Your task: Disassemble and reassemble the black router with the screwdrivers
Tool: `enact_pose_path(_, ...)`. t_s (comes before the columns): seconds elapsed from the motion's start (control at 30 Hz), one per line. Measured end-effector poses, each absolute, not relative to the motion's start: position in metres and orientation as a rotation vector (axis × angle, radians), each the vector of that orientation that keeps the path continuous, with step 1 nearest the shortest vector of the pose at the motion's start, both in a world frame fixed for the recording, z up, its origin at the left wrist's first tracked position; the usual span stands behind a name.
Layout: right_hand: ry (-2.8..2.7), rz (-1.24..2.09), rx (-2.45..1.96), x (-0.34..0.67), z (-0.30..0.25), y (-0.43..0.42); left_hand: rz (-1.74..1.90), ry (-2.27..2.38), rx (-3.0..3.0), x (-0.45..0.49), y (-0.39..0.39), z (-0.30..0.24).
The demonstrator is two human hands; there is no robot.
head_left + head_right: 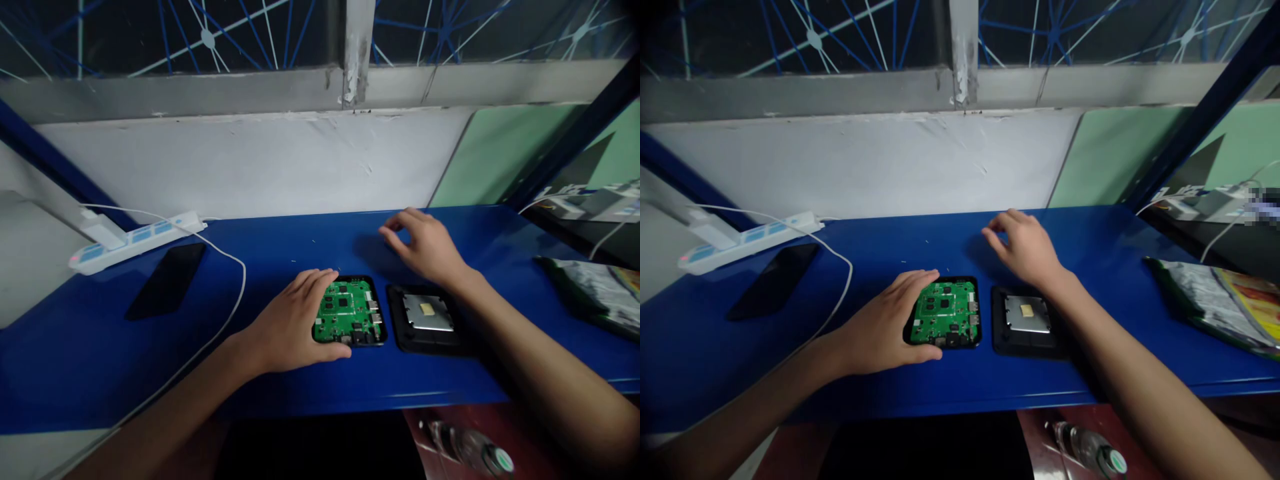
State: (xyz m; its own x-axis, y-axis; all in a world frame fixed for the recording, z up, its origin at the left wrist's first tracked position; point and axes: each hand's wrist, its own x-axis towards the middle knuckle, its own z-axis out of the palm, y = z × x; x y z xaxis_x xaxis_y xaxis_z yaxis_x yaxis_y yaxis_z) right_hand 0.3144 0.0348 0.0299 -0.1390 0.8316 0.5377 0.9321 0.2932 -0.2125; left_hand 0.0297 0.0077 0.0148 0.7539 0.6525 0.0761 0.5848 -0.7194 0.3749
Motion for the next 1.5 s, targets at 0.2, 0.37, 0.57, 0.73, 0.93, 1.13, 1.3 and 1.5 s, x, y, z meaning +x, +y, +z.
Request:
enact_pose_path(0.2,-2.511,0.122,-1.294,0.296,0.032,0.009,0.328,0.956,2.542,0.009,0.009,0.003)
enact_pose_path(0.37,-2.586,0.299,-1.270,0.297,0.035,-0.005,0.277,0.939,2.516,0.004,0.010,0.004)
enact_pose_path(0.57,-2.653,0.417,-1.258,0.297,0.039,-0.013,0.288,1.053,2.486,0.005,0.010,-0.006)
enact_pose_path(0.73,-2.704,0.394,-1.319,0.294,0.038,-0.018,0.327,1.043,2.496,0.003,0.012,-0.013)
enact_pose_path(0.93,-2.692,0.465,-1.297,0.291,0.038,-0.018,0.365,1.028,2.524,0.004,0.015,-0.012)
enact_pose_path(1.13,-2.640,0.448,-1.233,0.291,0.036,-0.016,0.396,1.008,2.514,0.003,0.017,-0.014)
enact_pose_path(1.3,-2.639,0.408,-1.228,0.291,0.035,-0.016,0.372,0.988,2.509,0.004,0.017,-0.010)
enact_pose_path(1.5,-2.576,0.529,-1.139,0.291,0.037,-0.014,0.454,0.963,2.457,0.002,0.018,-0.010)
